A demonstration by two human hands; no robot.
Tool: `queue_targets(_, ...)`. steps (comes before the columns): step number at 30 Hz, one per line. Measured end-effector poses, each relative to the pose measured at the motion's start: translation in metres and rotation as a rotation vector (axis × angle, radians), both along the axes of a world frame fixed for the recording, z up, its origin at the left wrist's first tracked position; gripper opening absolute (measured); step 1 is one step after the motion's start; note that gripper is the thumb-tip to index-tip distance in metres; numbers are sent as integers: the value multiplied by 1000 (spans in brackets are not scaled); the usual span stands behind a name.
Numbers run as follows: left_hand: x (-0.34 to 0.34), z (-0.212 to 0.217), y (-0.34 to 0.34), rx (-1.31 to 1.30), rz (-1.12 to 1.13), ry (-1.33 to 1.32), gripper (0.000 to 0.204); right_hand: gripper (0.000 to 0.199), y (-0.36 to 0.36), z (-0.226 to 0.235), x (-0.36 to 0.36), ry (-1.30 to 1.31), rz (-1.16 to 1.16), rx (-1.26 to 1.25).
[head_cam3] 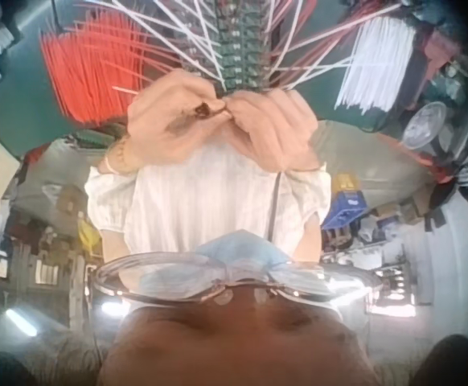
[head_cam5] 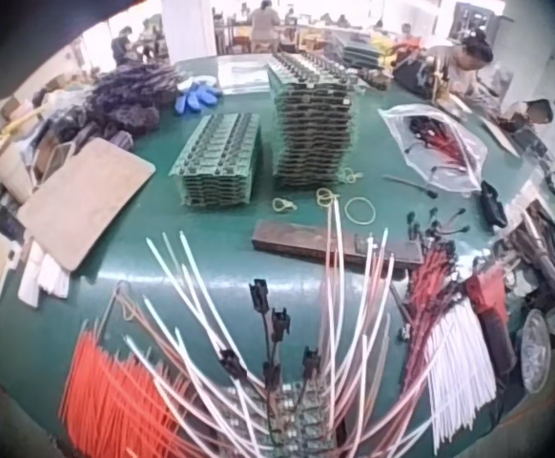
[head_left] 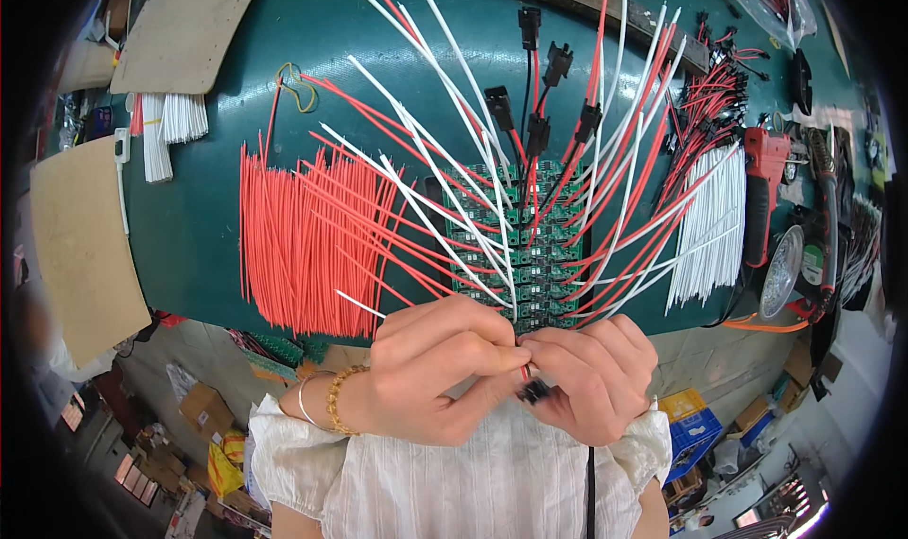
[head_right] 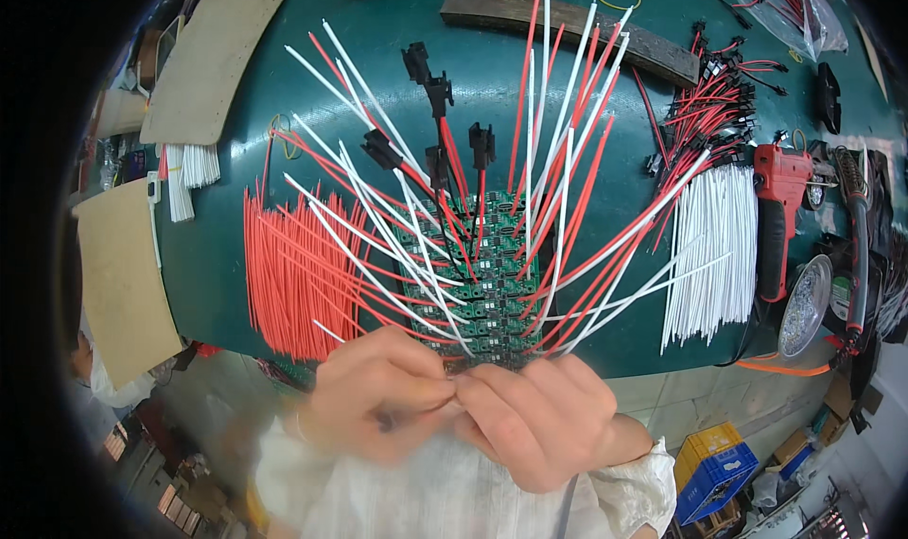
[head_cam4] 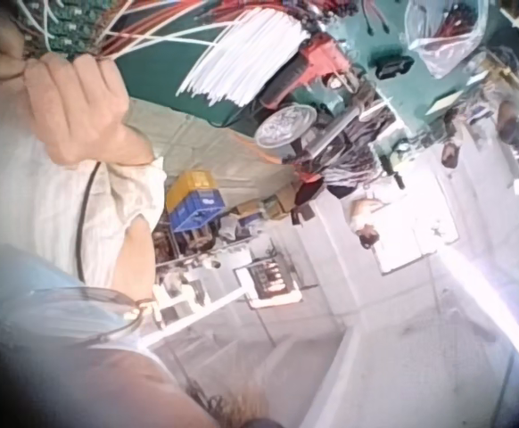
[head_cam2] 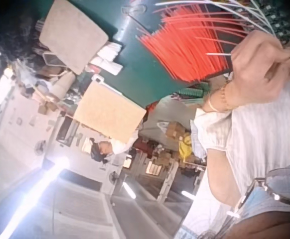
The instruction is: The person attaches connector wires to circuit boards by hand, plugging the connectors into each board and arranging the wires.
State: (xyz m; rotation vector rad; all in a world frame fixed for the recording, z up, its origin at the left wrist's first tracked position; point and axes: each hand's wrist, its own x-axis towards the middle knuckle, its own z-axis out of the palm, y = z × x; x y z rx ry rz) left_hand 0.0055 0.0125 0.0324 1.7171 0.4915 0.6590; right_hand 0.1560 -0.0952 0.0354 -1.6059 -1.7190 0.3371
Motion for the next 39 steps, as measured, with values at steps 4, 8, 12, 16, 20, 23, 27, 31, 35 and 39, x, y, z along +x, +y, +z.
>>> queue_targets(4,5,-1,0,-56,33,-50,21,28,3,-3,-5,-22,-51,49)
queue_targets(8,4,4,4,-32,-38,-42,23,29,2,-8,2,197,-2,101)
queue_targets(12,1,-3,6,7,-125,-67,27,24,4,0,5,275,15,-16)
queue_targets(16,2,-4,9,96,-171,-120,26,26,1,5,3,287,-11,-8)
queue_targets(20,0,-13,8,459,-127,-80,25,26,-4,9,-1,96,-124,-7)
queue_targets(23,-1,-17,7,444,-152,-129,26,26,-7,-1,5,-22,-105,10)
queue_targets(27,1,-18,6,504,-124,-107,28,28,-5,-1,7,-229,4,19)
queue_targets(31,-3,-15,8,563,-106,-71,28,35,-2,-8,5,-296,-24,92)
queue_targets(35,-6,-15,11,634,-70,1,28,38,-2,-12,9,-319,-77,80)
queue_targets(39,-6,-17,9,630,-68,40,28,39,1,-20,6,-332,-135,83)
